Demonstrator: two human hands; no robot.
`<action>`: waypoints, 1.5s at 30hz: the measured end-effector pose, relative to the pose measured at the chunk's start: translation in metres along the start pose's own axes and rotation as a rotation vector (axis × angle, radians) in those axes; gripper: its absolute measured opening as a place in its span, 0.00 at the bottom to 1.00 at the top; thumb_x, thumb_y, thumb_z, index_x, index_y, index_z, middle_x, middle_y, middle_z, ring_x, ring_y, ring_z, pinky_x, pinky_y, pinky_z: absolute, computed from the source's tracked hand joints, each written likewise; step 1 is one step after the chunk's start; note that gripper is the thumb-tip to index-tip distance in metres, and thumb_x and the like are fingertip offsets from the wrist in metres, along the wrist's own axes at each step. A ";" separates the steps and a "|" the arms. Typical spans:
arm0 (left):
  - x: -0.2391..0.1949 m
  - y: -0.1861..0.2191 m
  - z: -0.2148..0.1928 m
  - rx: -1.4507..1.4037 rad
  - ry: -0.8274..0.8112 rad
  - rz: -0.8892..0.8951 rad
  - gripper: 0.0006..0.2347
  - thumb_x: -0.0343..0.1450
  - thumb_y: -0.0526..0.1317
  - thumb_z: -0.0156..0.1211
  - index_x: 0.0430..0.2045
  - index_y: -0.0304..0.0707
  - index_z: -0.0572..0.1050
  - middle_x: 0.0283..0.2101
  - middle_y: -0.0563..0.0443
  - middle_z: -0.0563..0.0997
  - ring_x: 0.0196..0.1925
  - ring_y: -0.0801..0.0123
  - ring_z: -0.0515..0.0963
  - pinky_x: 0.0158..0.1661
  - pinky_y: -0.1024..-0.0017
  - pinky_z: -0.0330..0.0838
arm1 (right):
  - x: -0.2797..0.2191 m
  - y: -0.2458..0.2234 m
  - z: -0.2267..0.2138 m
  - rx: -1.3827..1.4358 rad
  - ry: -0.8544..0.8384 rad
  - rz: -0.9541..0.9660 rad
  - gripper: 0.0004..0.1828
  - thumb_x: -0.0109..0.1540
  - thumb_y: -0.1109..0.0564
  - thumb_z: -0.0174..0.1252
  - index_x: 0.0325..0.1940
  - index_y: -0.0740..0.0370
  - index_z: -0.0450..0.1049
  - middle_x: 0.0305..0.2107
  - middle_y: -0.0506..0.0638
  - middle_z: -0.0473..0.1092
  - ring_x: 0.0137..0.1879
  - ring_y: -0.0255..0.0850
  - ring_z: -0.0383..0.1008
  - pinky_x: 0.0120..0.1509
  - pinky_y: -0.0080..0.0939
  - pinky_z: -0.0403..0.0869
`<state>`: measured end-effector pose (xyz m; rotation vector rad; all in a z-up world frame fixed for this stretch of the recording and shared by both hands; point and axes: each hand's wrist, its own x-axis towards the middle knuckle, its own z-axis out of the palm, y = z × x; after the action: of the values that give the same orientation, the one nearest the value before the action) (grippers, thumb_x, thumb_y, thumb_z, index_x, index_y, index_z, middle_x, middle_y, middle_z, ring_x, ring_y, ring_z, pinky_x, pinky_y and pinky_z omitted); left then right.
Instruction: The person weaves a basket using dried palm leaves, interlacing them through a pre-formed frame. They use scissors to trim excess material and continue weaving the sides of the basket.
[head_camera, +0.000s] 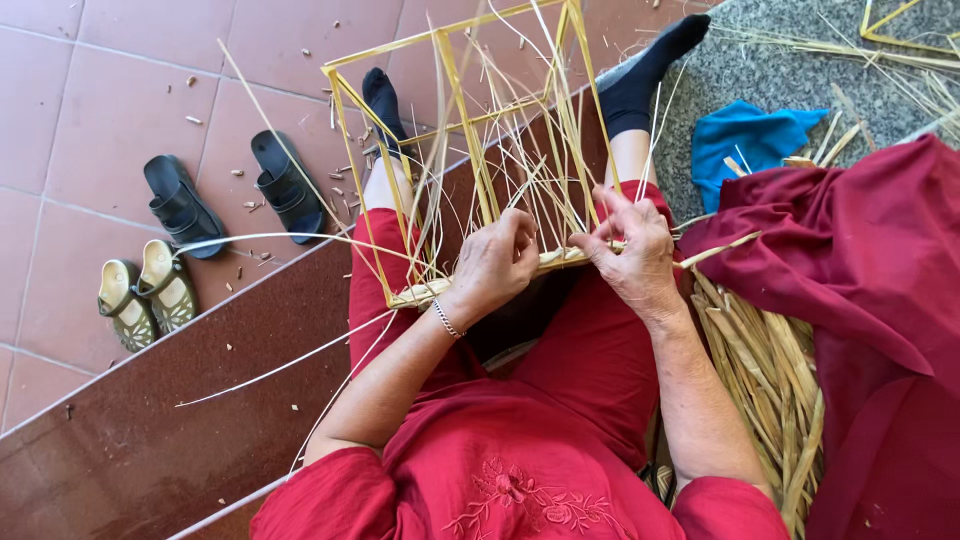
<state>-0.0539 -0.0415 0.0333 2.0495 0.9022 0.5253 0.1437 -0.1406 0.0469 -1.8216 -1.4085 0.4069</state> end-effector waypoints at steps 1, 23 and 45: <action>-0.001 -0.002 -0.003 -0.074 0.011 -0.034 0.10 0.67 0.34 0.61 0.39 0.33 0.70 0.28 0.50 0.82 0.30 0.65 0.84 0.34 0.67 0.78 | 0.000 0.001 0.003 0.093 -0.008 0.108 0.18 0.63 0.55 0.67 0.54 0.66 0.78 0.30 0.48 0.77 0.38 0.36 0.77 0.47 0.38 0.74; -0.112 0.008 0.023 -1.017 -0.062 -0.332 0.05 0.79 0.34 0.51 0.36 0.34 0.74 0.29 0.57 0.71 0.30 0.78 0.67 0.32 0.77 0.62 | -0.063 -0.051 0.012 -0.243 -0.033 -0.065 0.33 0.49 0.43 0.76 0.56 0.53 0.77 0.32 0.37 0.73 0.45 0.38 0.68 0.59 0.50 0.59; -0.120 0.079 -0.006 -0.462 -0.041 0.248 0.05 0.67 0.25 0.58 0.28 0.34 0.71 0.26 0.48 0.71 0.29 0.57 0.73 0.38 0.64 0.68 | -0.081 -0.029 0.023 -0.169 -0.069 0.077 0.35 0.50 0.42 0.76 0.57 0.54 0.75 0.31 0.37 0.73 0.48 0.40 0.66 0.57 0.47 0.61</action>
<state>-0.1041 -0.1616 0.0957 1.7432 0.4479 0.7459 0.0818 -0.2039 0.0368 -2.0207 -1.4605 0.4043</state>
